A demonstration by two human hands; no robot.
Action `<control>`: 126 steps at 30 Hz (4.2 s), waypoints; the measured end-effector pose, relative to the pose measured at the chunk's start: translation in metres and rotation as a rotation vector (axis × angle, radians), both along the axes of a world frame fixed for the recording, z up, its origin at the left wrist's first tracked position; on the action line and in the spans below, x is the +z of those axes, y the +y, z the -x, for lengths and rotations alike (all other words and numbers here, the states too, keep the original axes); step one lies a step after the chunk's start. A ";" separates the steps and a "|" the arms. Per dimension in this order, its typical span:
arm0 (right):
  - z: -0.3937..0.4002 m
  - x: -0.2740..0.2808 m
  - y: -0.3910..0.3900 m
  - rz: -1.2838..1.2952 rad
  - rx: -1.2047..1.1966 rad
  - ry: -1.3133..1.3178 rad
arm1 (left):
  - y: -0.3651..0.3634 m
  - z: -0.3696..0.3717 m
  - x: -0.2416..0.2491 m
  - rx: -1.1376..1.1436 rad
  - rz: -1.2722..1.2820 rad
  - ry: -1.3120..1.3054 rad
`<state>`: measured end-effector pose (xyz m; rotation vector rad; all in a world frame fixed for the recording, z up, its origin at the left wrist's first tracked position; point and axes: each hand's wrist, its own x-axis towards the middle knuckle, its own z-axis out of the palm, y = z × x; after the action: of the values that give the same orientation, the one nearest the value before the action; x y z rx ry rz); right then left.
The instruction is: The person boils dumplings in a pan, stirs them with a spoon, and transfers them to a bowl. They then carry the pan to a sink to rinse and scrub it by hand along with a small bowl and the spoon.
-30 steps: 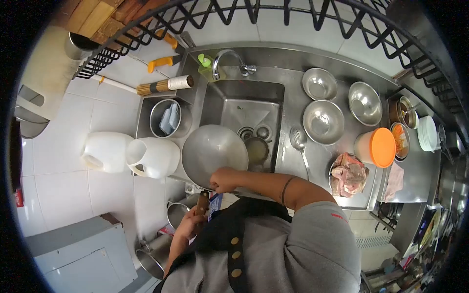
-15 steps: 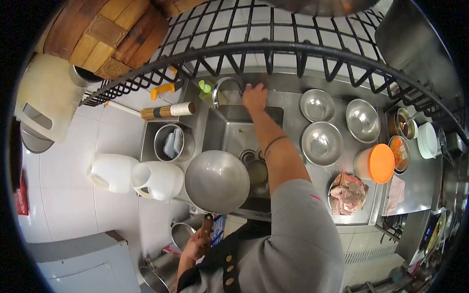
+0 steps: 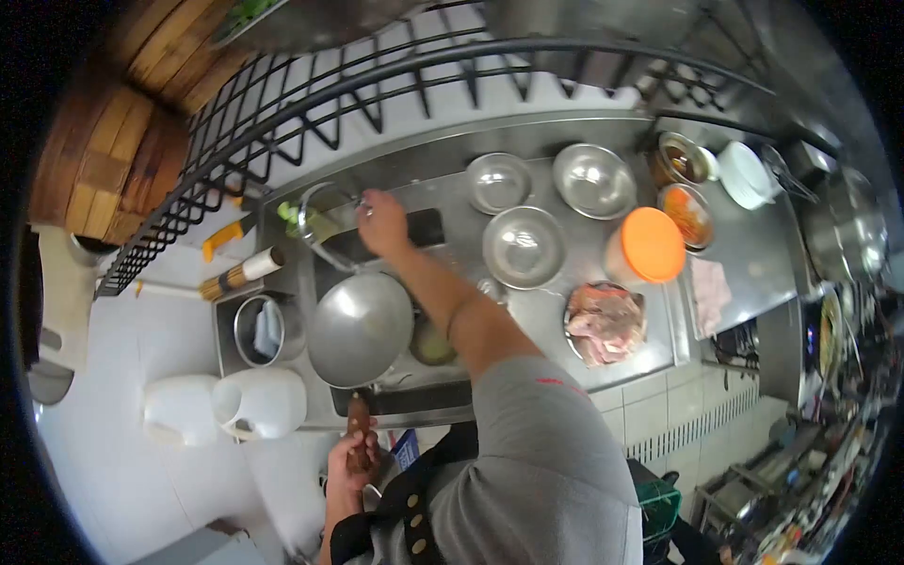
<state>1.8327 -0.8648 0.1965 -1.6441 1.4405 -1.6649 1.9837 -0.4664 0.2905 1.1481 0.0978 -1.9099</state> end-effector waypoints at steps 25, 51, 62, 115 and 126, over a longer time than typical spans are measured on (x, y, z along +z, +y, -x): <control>0.053 0.033 0.282 -1.274 0.517 -0.473 | -0.131 -0.057 -0.077 -0.554 0.649 -0.729; 0.054 0.046 0.314 -1.014 0.390 0.359 | -0.358 -0.022 -0.106 -0.174 0.539 -0.232; 0.063 0.071 0.315 -1.153 0.542 0.257 | -0.434 -0.004 -0.155 -0.197 0.267 -0.287; 0.078 0.031 0.314 -1.233 0.645 -0.426 | -0.294 0.002 -0.125 -1.109 1.321 -1.661; 0.075 0.027 0.324 -1.203 0.689 -0.497 | -0.294 0.031 -0.126 -0.697 1.291 -1.618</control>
<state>1.7576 -0.5409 0.2230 -0.7688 1.0373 -0.4986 1.9529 -0.7604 0.1649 1.3556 -2.1896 -0.5316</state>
